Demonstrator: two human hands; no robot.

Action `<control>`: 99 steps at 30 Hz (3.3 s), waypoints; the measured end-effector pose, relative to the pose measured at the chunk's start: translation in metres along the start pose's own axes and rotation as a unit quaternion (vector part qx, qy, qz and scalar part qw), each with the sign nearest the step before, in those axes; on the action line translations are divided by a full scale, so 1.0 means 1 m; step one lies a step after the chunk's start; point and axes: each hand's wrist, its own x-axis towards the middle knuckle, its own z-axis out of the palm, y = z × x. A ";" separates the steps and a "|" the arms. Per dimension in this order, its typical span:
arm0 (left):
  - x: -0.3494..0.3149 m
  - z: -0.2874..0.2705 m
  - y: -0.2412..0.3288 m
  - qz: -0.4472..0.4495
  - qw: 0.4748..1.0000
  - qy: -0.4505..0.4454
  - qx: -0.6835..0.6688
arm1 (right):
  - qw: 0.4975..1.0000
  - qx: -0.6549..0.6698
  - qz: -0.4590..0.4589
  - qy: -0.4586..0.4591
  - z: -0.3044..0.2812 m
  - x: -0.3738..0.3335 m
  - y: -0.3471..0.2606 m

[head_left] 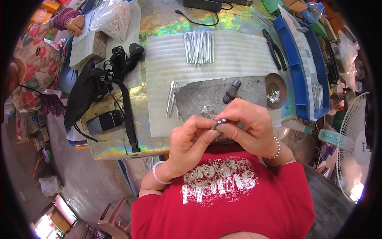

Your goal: Marking and shaping small metal components using a hammer and punch on a stone block, followed by sorting the pieces.

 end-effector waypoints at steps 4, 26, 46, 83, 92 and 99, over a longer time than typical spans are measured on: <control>-0.001 0.002 0.001 -0.006 1.000 0.009 0.022 | 0.999 -0.007 0.016 0.033 0.005 -0.004 -0.008; -0.003 0.000 -0.005 0.034 0.997 -0.005 0.071 | 0.999 -0.011 0.033 0.003 0.003 -0.008 -0.011; 0.033 -0.018 0.016 -0.259 0.960 -0.098 -0.028 | 0.844 0.371 0.378 0.085 0.013 0.005 0.021; 0.047 0.025 0.005 -0.363 0.912 -0.165 -0.098 | 0.771 0.495 0.354 0.185 -0.001 -0.049 0.024; 0.041 0.024 0.004 -0.357 0.917 -0.144 -0.105 | 0.768 0.492 0.369 0.175 0.002 -0.046 0.022; 0.035 0.016 0.001 -0.340 0.923 -0.128 -0.125 | 0.792 0.460 0.364 0.171 0.009 -0.041 0.023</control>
